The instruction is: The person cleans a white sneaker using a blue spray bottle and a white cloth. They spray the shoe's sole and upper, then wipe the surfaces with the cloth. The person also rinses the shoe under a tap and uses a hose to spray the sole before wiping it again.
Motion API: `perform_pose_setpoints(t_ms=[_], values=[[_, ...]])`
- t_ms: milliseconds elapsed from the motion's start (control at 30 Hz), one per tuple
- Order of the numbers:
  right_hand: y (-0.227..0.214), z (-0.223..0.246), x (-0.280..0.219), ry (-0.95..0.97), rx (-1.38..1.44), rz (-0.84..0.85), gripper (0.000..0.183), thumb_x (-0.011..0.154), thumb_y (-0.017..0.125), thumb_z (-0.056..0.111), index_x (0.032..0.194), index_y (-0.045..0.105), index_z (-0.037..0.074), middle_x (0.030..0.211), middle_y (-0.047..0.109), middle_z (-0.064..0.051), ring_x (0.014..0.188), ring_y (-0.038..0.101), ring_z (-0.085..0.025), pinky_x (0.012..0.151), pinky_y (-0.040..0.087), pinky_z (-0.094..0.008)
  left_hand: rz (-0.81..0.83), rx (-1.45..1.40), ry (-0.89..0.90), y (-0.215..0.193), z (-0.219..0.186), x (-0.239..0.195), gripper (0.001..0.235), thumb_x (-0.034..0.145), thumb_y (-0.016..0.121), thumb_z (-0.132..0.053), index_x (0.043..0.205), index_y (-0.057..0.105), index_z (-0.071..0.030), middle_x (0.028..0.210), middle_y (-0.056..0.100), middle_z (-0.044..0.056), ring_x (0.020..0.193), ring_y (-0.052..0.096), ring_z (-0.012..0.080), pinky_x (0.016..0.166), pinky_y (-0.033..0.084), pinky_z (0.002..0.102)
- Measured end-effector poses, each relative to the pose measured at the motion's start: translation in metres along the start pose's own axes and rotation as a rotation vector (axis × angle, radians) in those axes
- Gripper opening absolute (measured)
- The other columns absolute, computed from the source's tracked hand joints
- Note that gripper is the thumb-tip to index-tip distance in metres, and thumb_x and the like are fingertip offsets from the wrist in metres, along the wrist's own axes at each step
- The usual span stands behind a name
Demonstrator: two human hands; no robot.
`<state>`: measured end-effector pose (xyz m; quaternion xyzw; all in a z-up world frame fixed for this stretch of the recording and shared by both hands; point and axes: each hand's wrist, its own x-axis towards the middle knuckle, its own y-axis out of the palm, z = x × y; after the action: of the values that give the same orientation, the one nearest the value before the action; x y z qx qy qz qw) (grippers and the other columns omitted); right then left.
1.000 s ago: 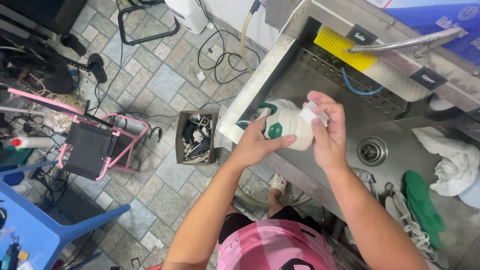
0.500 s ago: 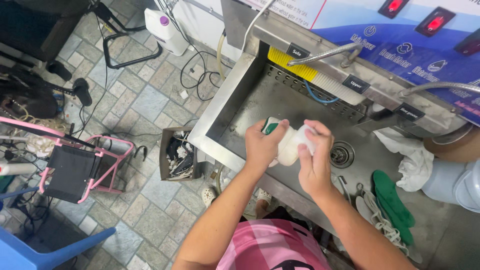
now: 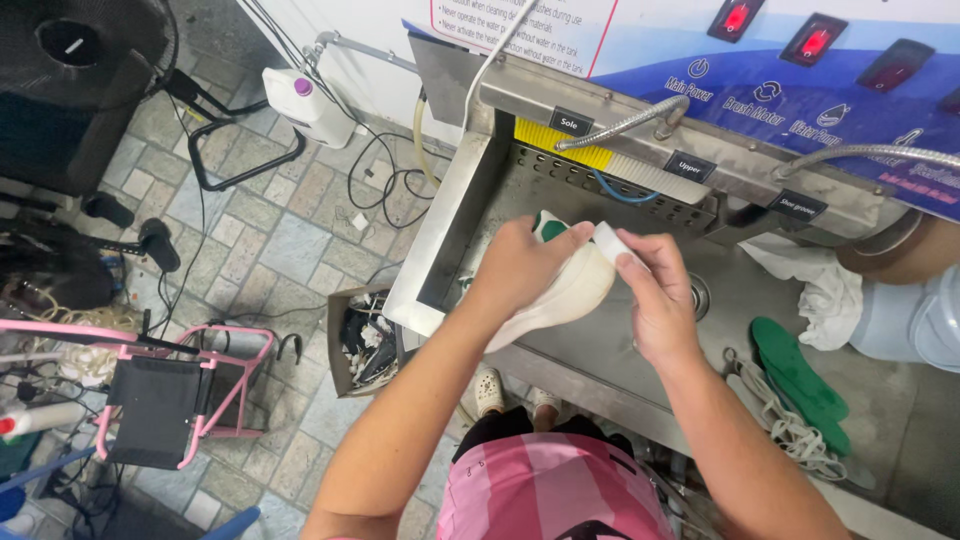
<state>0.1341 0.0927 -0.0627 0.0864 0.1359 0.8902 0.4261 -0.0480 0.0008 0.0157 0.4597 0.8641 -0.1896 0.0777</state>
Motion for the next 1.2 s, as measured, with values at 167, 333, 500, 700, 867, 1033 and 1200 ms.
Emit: perform_pose_setpoints(t_ms=[167,333,500,700,867,1033,1200], values=[[0.023,-0.063,0.001,0.29,0.141,-0.152,0.008,0.1,0.064,0.013,0.107,0.062,0.009,0.115,0.069,-0.004,0.105,0.064,-0.014,0.088,0.052,-0.034,0.275,0.025,-0.332,-0.028,0.062,0.057,0.055,0.076,0.086,-0.041,0.096,0.076,0.01,0.084,0.075,0.017,0.066,0.063,0.0266,0.06,0.045,0.046],[0.02,-0.12,-0.002,0.39,-0.015,-0.226,0.012,0.097,0.068,0.02,0.102,0.066,0.009,0.104,0.07,-0.004,0.095,0.066,-0.012,0.083,0.054,-0.032,0.422,-0.08,-0.16,-0.024,0.136,0.082,0.065,0.065,0.093,-0.039,0.107,0.074,0.006,0.105,0.078,0.021,0.097,0.074,0.0263,0.083,0.056,0.041],[0.014,-0.149,-0.004,0.367,-0.189,-0.161,0.015,0.094,0.074,0.019,0.102,0.071,0.006,0.098,0.071,-0.002,0.088,0.062,-0.009,0.078,0.05,-0.026,0.131,0.639,-0.143,-0.029,0.142,0.038,0.063,0.079,0.077,-0.064,0.087,0.075,-0.002,0.086,0.072,0.021,0.082,0.071,0.0335,0.073,0.055,0.045],[0.03,-0.134,-0.016,0.284,-0.376,-0.103,0.018,0.095,0.075,0.017,0.106,0.073,0.004,0.096,0.071,-0.006,0.087,0.06,-0.014,0.078,0.049,-0.028,-0.14,0.366,-0.036,-0.013,0.147,0.012,0.058,0.078,0.078,-0.055,0.066,0.064,0.0,0.058,0.061,0.018,0.053,0.061,0.0321,0.057,0.048,0.044],[0.065,-0.083,-0.058,-0.478,-0.976,0.071,0.027,0.081,0.08,0.013,0.104,0.071,0.004,0.12,0.064,-0.02,0.108,0.061,-0.035,0.091,0.051,-0.04,-0.206,0.255,-0.038,-0.012,0.148,0.007,0.052,0.08,0.079,-0.049,0.065,0.064,-0.001,0.054,0.057,0.016,0.048,0.055,0.0298,0.054,0.046,0.042],[0.046,-0.085,-0.04,-0.459,-0.971,0.156,0.026,0.082,0.08,0.012,0.106,0.072,0.005,0.121,0.063,-0.016,0.11,0.062,-0.035,0.091,0.054,-0.042,-0.201,0.234,-0.021,-0.01,0.15,0.01,0.051,0.08,0.08,-0.046,0.065,0.063,0.0,0.053,0.056,0.017,0.047,0.054,0.03,0.054,0.046,0.042],[0.059,-0.096,-0.056,-0.346,-0.929,0.012,0.028,0.085,0.082,0.009,0.111,0.072,0.004,0.114,0.061,-0.014,0.106,0.063,-0.032,0.088,0.054,-0.041,-0.219,0.28,-0.001,-0.009,0.15,0.018,0.053,0.08,0.081,-0.045,0.063,0.062,0.001,0.053,0.056,0.017,0.046,0.053,0.0287,0.052,0.044,0.042]])
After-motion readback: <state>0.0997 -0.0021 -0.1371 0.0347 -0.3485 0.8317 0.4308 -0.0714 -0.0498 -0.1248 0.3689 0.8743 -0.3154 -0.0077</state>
